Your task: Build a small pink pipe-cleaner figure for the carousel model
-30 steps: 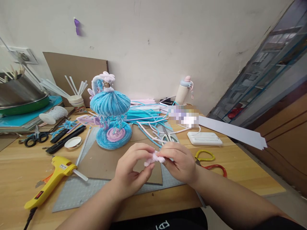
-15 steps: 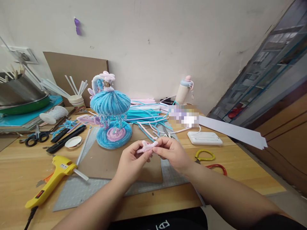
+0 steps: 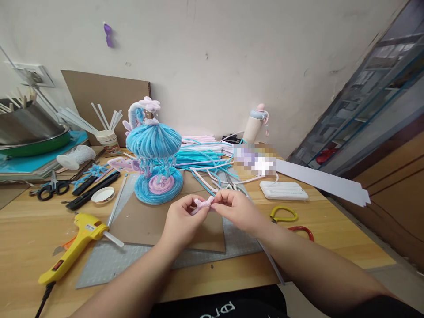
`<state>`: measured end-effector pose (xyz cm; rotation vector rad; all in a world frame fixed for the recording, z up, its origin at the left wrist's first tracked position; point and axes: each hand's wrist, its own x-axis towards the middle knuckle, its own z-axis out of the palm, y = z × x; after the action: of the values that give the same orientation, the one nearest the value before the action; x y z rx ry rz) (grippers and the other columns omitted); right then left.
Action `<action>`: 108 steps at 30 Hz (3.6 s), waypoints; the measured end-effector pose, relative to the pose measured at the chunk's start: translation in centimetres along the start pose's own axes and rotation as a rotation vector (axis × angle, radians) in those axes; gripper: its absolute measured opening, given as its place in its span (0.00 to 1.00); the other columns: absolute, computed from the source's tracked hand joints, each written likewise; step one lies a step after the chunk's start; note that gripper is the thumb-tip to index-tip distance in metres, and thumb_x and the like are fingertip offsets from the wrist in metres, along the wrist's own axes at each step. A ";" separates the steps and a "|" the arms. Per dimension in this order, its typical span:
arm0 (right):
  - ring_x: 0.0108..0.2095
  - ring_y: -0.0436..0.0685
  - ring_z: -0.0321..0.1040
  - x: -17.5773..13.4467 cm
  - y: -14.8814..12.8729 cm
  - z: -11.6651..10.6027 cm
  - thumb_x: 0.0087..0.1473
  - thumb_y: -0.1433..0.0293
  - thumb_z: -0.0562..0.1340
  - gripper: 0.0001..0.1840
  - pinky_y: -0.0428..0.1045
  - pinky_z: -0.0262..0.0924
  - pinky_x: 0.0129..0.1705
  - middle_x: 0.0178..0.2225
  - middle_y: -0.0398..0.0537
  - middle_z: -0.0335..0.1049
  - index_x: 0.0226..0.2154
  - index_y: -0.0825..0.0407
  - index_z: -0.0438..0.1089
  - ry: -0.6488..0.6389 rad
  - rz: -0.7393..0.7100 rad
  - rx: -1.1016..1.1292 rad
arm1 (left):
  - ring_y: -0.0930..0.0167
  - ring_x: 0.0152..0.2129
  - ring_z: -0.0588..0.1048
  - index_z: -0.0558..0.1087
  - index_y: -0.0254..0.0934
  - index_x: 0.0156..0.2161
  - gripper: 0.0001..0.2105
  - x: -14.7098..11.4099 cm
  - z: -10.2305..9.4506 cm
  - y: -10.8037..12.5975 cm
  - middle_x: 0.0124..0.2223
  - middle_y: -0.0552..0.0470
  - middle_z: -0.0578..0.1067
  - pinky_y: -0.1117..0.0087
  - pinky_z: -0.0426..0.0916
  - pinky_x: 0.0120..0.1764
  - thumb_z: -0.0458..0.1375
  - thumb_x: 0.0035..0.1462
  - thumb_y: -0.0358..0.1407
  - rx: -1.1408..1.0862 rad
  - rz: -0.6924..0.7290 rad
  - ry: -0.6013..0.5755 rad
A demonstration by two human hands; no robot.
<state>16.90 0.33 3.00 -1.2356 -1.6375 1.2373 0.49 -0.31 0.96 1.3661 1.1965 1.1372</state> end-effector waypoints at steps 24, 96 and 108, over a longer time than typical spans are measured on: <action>0.19 0.45 0.48 -1.0 0.4 0.9 0.53 0.62 0.58 0.11 0.43 0.44 0.20 0.18 0.38 0.56 0.27 0.53 0.66 0.137 -0.147 -0.150 | 0.78 0.18 0.69 0.72 0.33 0.31 0.12 0.0 0.4 0.8 0.23 0.55 0.73 0.76 0.66 0.24 0.66 0.43 0.39 -0.476 -0.183 0.043; 0.17 0.43 0.47 0.0 0.2 0.9 0.47 0.60 0.65 0.14 0.42 0.38 0.18 0.18 0.36 0.57 0.28 0.54 0.65 -0.068 0.037 0.374 | 0.77 0.16 0.70 0.64 0.35 0.31 0.09 -0.3 0.4 0.8 0.20 0.58 0.72 0.76 0.65 0.23 0.61 0.50 0.35 -0.498 -0.063 -0.118; 0.21 0.44 0.54 -0.1 0.2 1.6 0.43 0.60 0.67 0.16 0.43 0.46 0.23 0.23 0.40 0.63 0.27 0.55 0.65 0.003 -0.039 0.393 | 0.76 0.16 0.70 0.63 0.35 0.29 0.11 -0.5 0.6 0.8 0.20 0.57 0.72 0.74 0.66 0.24 0.62 0.49 0.36 -0.481 -0.042 -0.076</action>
<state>15.45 -0.15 2.39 -0.9545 -1.3258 1.4468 1.14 -0.95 1.67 1.0007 0.8220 1.2340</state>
